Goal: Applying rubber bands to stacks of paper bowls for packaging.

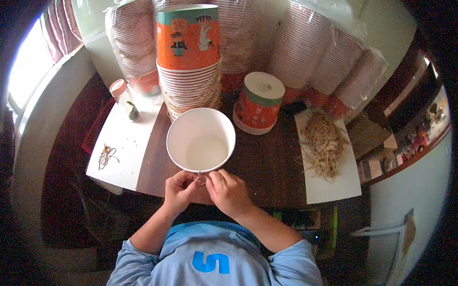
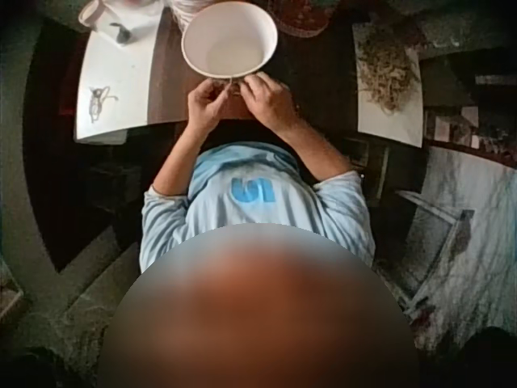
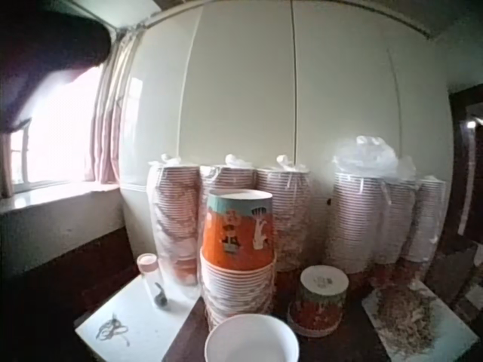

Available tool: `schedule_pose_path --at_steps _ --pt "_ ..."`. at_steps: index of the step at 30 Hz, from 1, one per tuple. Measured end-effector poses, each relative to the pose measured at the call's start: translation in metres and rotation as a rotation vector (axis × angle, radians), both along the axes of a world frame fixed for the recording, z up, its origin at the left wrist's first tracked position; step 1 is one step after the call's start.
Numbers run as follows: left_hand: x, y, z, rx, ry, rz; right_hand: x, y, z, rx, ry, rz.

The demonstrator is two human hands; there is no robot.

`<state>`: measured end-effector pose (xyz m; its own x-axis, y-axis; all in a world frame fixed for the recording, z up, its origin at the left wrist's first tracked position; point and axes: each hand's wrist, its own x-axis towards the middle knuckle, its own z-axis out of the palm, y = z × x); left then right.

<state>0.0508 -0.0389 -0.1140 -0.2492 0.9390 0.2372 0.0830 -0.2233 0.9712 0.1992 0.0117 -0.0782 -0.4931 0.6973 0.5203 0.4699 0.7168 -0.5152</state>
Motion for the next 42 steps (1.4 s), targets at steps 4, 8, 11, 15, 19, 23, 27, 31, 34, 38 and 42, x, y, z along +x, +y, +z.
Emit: schedule_pose_path --at_steps 4,8,11,15,19,23,27,31,34,38,42 --pt "0.001 0.002 0.005 -0.148 -0.426 -0.096 -0.009 0.003 -0.014 -0.268 0.208 -0.002" --pt "-0.003 -0.002 0.004 -0.186 -0.566 -0.124 -0.019 0.005 -0.023 -0.786 0.518 0.060" --pt "-0.006 -0.007 0.006 -0.265 -0.620 -0.132 -0.020 0.007 -0.032 -1.080 0.689 0.166" --pt "-0.004 -0.011 0.020 -0.270 -0.534 -0.063 -0.019 0.006 -0.026 -1.274 0.759 0.283" --pt "-0.003 -0.012 0.017 -0.259 -0.410 0.008 -0.021 0.003 -0.025 -1.260 0.816 0.295" --pt "-0.005 -0.013 0.015 -0.264 -0.333 0.033 -0.019 0.001 -0.021 -1.162 0.715 0.320" --pt "-0.005 -0.013 0.014 -0.261 -0.249 0.061 -0.019 0.001 -0.021 -1.274 0.808 0.318" --pt "-0.003 -0.012 0.022 -0.210 -0.333 0.061 -0.019 0.003 -0.024 -1.490 0.999 0.356" --pt "-0.003 -0.014 0.020 -0.192 -0.301 0.057 -0.018 0.002 -0.021 -1.581 1.025 0.344" --pt "0.001 -0.014 0.017 -0.037 0.155 0.266 -0.020 -0.004 -0.011 -1.521 0.995 0.268" --pt "-0.001 -0.014 0.017 0.353 0.548 0.319 -0.020 -0.006 -0.011 -1.465 0.971 0.270"
